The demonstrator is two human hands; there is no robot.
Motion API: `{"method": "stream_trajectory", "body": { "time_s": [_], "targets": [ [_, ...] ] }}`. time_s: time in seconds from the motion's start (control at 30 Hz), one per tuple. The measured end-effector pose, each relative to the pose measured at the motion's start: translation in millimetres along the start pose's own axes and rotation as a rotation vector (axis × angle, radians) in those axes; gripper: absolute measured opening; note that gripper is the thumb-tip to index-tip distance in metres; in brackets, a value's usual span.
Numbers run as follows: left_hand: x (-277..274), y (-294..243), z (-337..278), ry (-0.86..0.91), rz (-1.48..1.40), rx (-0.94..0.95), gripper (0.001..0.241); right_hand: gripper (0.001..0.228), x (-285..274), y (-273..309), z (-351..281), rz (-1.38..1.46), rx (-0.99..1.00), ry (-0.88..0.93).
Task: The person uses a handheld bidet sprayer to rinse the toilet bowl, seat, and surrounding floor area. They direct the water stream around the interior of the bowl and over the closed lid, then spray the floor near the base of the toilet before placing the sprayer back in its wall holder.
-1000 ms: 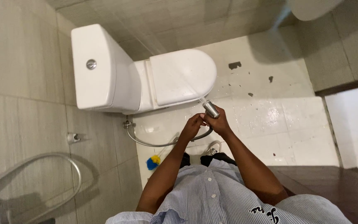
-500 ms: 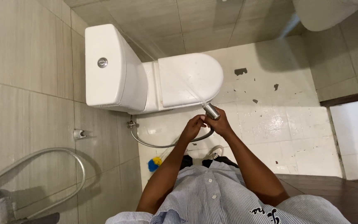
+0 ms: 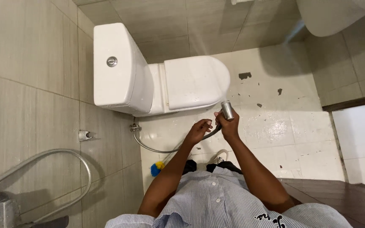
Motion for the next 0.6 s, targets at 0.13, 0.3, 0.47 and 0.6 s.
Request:
{"method": "stream_trajectory", "body": {
  "time_s": [0.13,0.3,0.47,0.6],
  "targets": [
    [-6,-10,-8,0.014,0.025,-0.055,0.052,0.017,6,4,-4,0.051,-0.039,0.005],
    [-11,-28,-7,0.043,0.095,-0.043,0.055,0.014,31,7,-3,-0.118,0.018,0.074],
    [-18,-36,0,0.047,0.074,-0.039,0.053,0.016,13,1,8,-0.003,-0.021,-0.052],
    [-20,-31,4,0.090,0.067,-0.027,0.052,0.017,36,-1,11,-0.205,0.128,0.055]
  ]
}}
Point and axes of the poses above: each hand's wrist, its own z-axis towards the middle knuckle, its own x-axis out of the palm, y = z × x, the point moved 8 cm from there along z, towards the middle knuckle, and after that the axes turned 15 degrees about x, right-handed, at the moved point
